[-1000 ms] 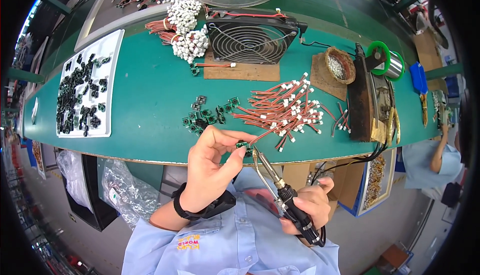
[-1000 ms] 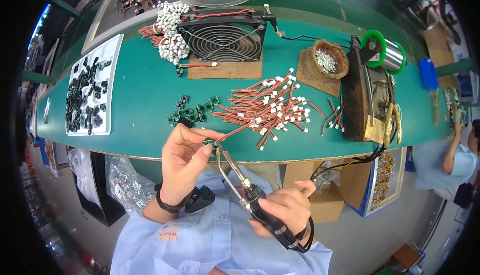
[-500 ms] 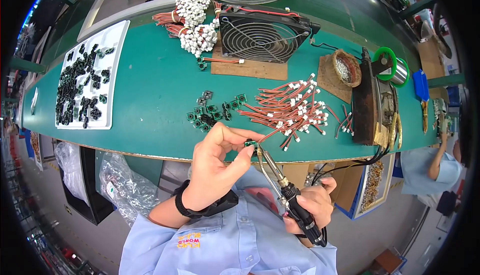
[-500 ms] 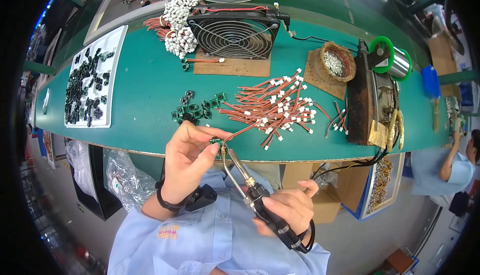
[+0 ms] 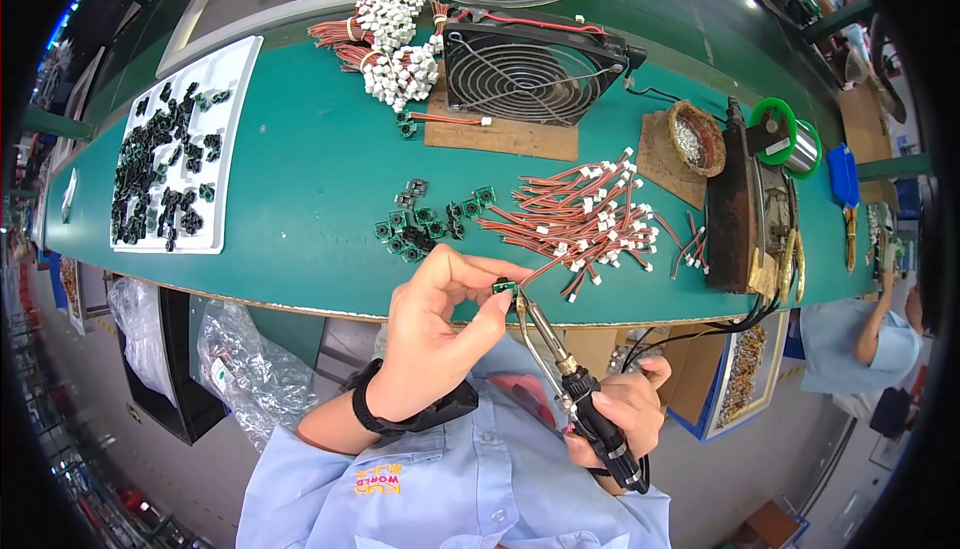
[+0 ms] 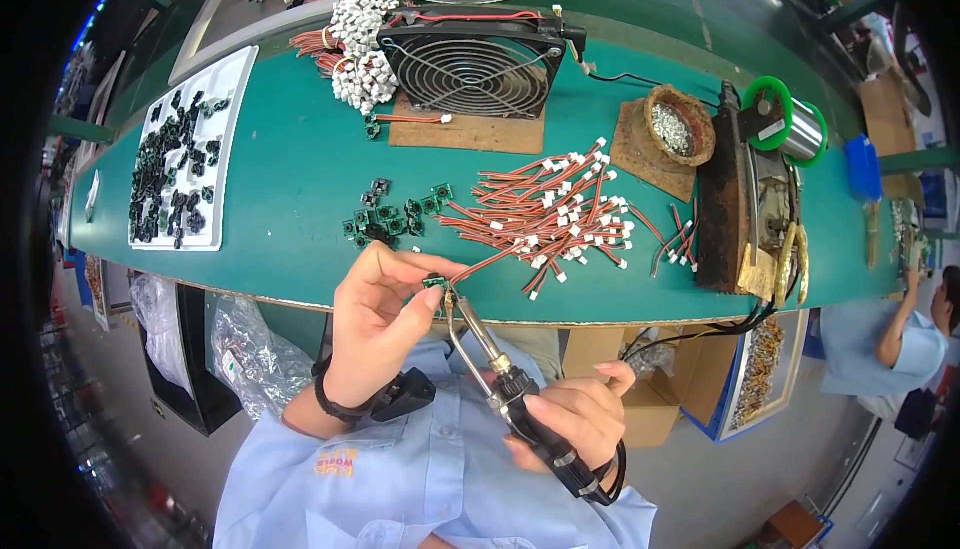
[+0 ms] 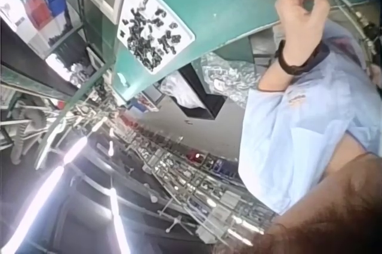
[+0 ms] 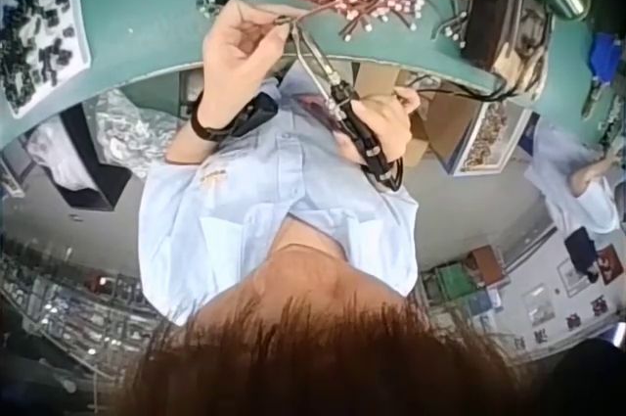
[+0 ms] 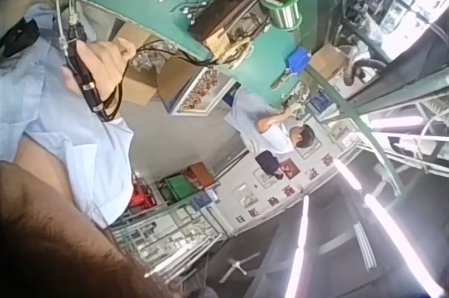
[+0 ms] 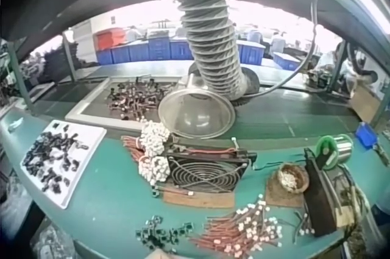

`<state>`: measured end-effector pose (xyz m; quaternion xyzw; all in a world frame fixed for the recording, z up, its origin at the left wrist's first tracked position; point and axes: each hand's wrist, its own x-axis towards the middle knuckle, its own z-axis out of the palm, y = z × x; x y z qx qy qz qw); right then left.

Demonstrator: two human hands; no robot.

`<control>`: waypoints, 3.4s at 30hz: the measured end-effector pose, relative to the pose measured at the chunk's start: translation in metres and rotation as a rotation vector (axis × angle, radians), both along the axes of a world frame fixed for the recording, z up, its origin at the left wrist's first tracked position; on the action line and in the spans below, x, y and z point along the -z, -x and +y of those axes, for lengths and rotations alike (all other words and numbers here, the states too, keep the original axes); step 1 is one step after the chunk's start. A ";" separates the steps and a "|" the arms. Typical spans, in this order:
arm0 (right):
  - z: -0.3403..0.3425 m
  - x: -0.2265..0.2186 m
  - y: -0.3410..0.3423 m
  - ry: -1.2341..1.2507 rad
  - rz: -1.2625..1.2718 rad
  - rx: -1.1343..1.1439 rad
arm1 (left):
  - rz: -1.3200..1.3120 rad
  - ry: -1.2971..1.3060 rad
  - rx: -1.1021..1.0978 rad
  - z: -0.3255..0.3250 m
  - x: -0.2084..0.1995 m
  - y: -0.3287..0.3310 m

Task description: Soldering wires and small electronic components onto circuit boards at a factory workbench.

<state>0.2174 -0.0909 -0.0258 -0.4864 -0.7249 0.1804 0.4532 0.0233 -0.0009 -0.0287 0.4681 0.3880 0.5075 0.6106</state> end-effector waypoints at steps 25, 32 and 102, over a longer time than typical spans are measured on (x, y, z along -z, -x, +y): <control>-0.003 -0.004 0.000 -0.054 -0.064 -0.002 | 0.114 -0.081 -0.047 -0.002 -0.003 -0.002; -0.004 -0.005 0.000 -0.050 -0.062 0.008 | 0.011 0.036 0.036 -0.003 -0.007 0.000; 0.040 0.016 0.013 0.083 0.456 0.004 | 0.128 0.208 0.312 -0.009 -0.019 0.002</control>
